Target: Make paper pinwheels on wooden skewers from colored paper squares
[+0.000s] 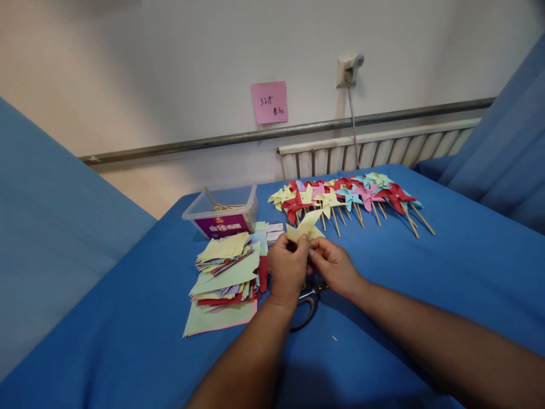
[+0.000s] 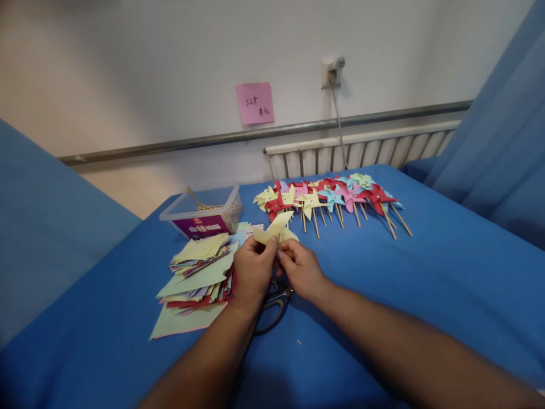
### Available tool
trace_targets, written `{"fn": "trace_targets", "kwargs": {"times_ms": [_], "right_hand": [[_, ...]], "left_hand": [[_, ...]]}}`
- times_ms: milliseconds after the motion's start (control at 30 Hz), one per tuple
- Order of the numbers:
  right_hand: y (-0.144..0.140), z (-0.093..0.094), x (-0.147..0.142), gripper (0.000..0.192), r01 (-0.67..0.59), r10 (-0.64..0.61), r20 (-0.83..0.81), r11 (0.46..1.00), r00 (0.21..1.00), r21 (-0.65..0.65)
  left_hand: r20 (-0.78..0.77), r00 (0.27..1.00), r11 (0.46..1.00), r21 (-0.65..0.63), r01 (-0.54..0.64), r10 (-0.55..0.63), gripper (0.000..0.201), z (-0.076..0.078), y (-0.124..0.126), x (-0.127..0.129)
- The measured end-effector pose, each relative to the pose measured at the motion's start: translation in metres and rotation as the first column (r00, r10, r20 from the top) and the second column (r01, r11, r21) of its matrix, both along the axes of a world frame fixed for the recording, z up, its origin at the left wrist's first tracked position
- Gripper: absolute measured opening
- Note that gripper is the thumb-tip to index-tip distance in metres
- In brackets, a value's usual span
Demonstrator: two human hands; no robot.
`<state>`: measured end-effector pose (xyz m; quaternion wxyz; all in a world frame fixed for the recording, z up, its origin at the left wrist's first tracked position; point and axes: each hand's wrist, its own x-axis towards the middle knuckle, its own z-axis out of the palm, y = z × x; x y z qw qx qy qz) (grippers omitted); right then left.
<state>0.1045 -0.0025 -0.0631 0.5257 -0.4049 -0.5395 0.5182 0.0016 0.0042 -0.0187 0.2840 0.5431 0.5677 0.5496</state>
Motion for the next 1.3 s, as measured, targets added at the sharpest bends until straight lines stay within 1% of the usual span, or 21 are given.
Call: {"fn": "trace_targets", "kwargs": {"times_ms": [200,433,667,933,1100,1300], "right_hand": [[-0.0022,0.0047,-0.0014,0.025,0.001,-0.002,-0.042,1.000,0.999,-0.015],[-0.0014,0.0031,-0.0019,0.025,0.002,-0.002,-0.052,1.000,0.999,-0.004],[-0.0031,0.0065,-0.0029,0.028,0.005,-0.005,-0.074,1.000,0.997,-0.002],[-0.0017,0.0028,-0.0017,0.025,0.007,-0.007,-0.051,1.000,0.999,0.009],[-0.0008,0.0013,-0.0011,0.025,0.000,0.000,-0.038,1.000,0.999,-0.012],[-0.0001,0.0003,-0.0009,0.024,0.004,-0.005,-0.031,1.000,1.000,-0.011]], "left_hand": [[0.030,1.000,1.000,0.003,0.007,-0.008,0.019,0.0014,-0.0026,0.0008],[-0.012,1.000,1.000,0.017,0.008,-0.008,0.021,0.0000,-0.0032,0.0006],[-0.036,0.999,0.999,0.036,0.013,-0.012,0.020,-0.0022,-0.0014,-0.0002],[-0.056,0.998,0.999,0.051,0.005,-0.002,0.019,-0.0019,-0.0020,-0.0002],[-0.044,0.999,0.999,0.040,0.007,-0.005,0.019,-0.0018,-0.0014,-0.0001],[-0.075,0.997,0.999,0.037,-0.007,0.010,0.019,-0.0017,-0.0019,0.0000]]}}
